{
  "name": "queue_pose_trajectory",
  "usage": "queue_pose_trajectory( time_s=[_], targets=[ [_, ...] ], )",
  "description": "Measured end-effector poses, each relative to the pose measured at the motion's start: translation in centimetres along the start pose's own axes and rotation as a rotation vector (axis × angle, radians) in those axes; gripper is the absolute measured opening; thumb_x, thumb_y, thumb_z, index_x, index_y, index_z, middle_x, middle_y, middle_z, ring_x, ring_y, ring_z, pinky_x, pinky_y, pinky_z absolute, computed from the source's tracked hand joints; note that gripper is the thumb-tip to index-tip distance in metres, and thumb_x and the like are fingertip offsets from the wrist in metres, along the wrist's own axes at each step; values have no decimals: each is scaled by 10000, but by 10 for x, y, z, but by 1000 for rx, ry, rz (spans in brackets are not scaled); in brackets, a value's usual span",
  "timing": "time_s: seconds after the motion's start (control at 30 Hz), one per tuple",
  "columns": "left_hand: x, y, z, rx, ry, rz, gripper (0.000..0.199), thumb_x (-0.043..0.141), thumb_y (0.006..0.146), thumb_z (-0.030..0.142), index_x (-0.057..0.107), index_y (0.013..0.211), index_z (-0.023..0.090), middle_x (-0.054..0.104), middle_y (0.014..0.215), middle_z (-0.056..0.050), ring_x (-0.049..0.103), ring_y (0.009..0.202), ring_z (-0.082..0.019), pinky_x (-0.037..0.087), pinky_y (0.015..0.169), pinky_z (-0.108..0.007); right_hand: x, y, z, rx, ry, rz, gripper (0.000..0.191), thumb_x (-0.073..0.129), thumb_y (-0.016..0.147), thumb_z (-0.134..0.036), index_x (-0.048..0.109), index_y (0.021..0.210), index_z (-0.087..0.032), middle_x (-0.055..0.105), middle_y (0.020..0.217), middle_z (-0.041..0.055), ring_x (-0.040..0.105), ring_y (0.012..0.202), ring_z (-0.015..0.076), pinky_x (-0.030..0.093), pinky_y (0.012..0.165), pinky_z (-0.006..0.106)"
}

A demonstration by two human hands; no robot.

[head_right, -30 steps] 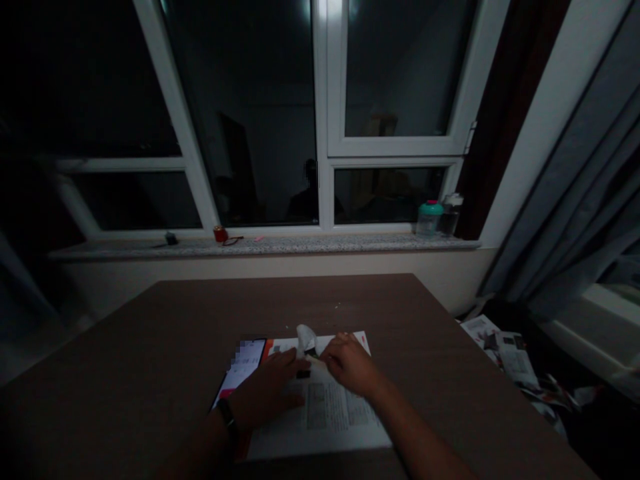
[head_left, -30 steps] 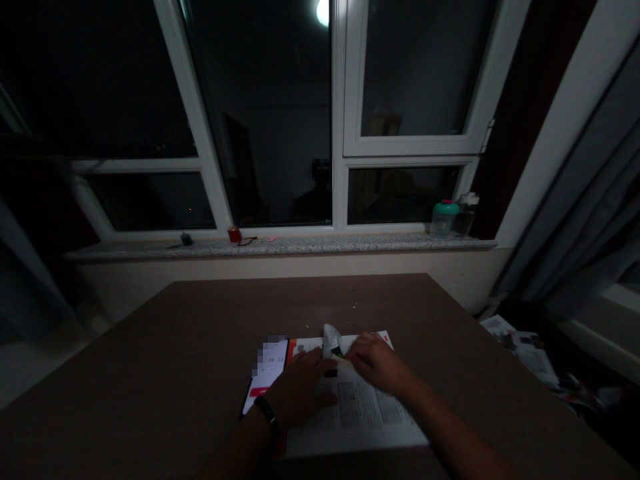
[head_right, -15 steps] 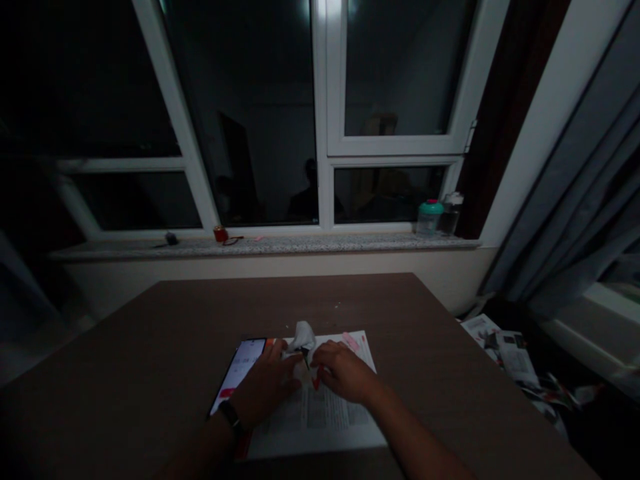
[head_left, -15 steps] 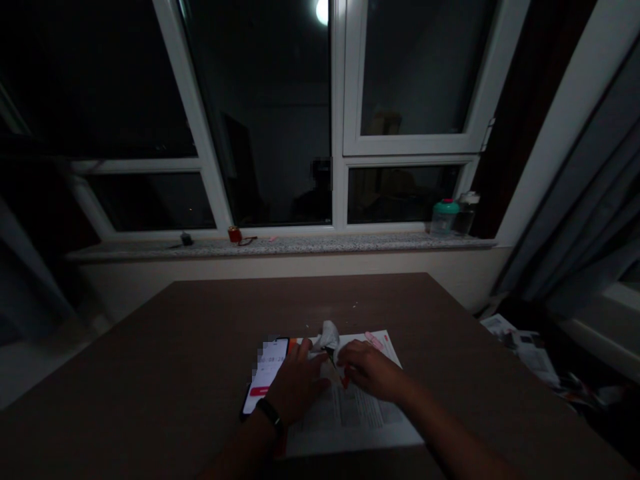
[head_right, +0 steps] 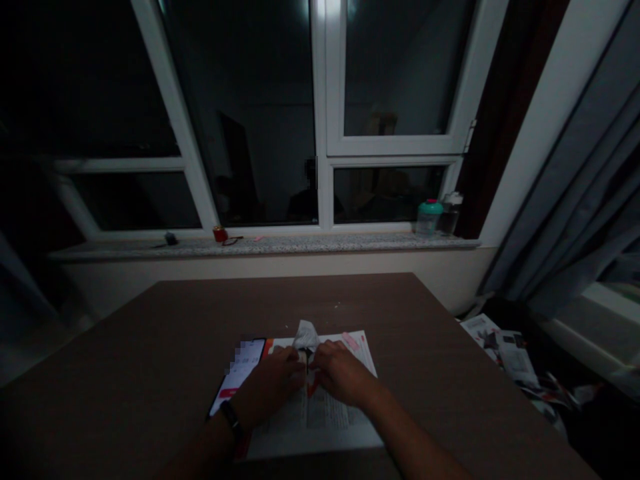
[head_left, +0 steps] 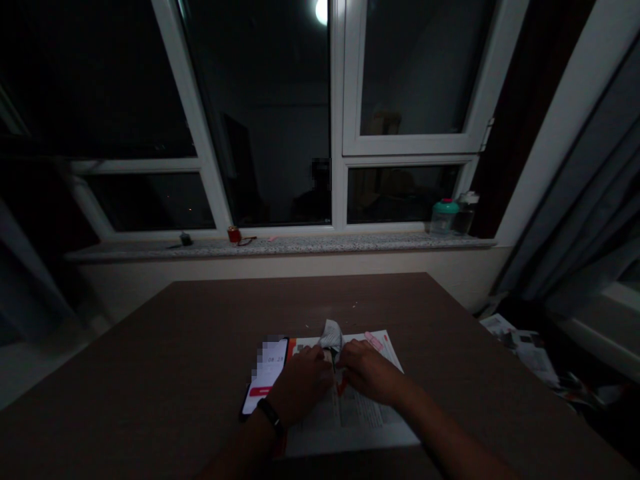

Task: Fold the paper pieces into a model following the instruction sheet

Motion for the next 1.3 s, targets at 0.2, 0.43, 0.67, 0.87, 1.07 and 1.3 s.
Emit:
queue_pose_trajectory(
  time_s=[0.2,0.43,0.67,0.87,1.07,1.3],
  targets=[
    [12,-3,-5,56,-51,-53,313,626,874,176,610,1178,248,548,1335,-46,493,1227,-245,377,1056,-432,0,-1,1,-10,61,12,313,543,823,-106,690,1069,-232,628,1164,56,546,1090,212,366,972,345],
    [11,-5,-3,42,-80,-72,407,623,885,245,524,1279,267,517,1388,-64,469,1276,-262,361,1073,-482,0,-1,2,-11,48,-10,350,547,826,-111,689,1117,-244,654,1175,63,567,1105,221,378,993,362],
    [10,-3,2,59,-40,-74,332,612,908,263,549,1234,275,528,1366,-65,472,1270,-264,359,1055,-499,1,0,-2,-40,90,-30,308,490,842,-87,702,1012,-233,701,1089,42,607,1047,192,425,933,308],
    [15,-5,-4,70,-21,-98,433,644,868,273,533,1287,292,459,1447,-71,404,1332,-293,303,1087,-545,-14,-1,13,71,165,134,275,471,830,-73,681,914,-229,700,948,17,631,935,172,415,913,313],
    [20,-6,-13,15,-73,-163,476,628,877,282,502,1335,263,410,1497,-76,311,1399,-309,247,1115,-576,-25,-5,33,223,35,252,241,495,818,-71,672,929,-192,625,947,54,556,976,204,405,852,321],
    [10,-5,-13,-2,-22,-110,421,644,864,307,556,1269,235,422,1476,-92,337,1368,-310,267,1112,-522,-9,0,22,107,-32,139,238,511,798,-61,682,881,-203,617,979,48,518,991,215,374,903,358]
  ],
)
Point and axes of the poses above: each hand's wrist, its own y-axis towards the middle knuckle, its own x-axis out of the palm, z = x × y, the point moved 9 cm from there along y, towards the middle knuckle
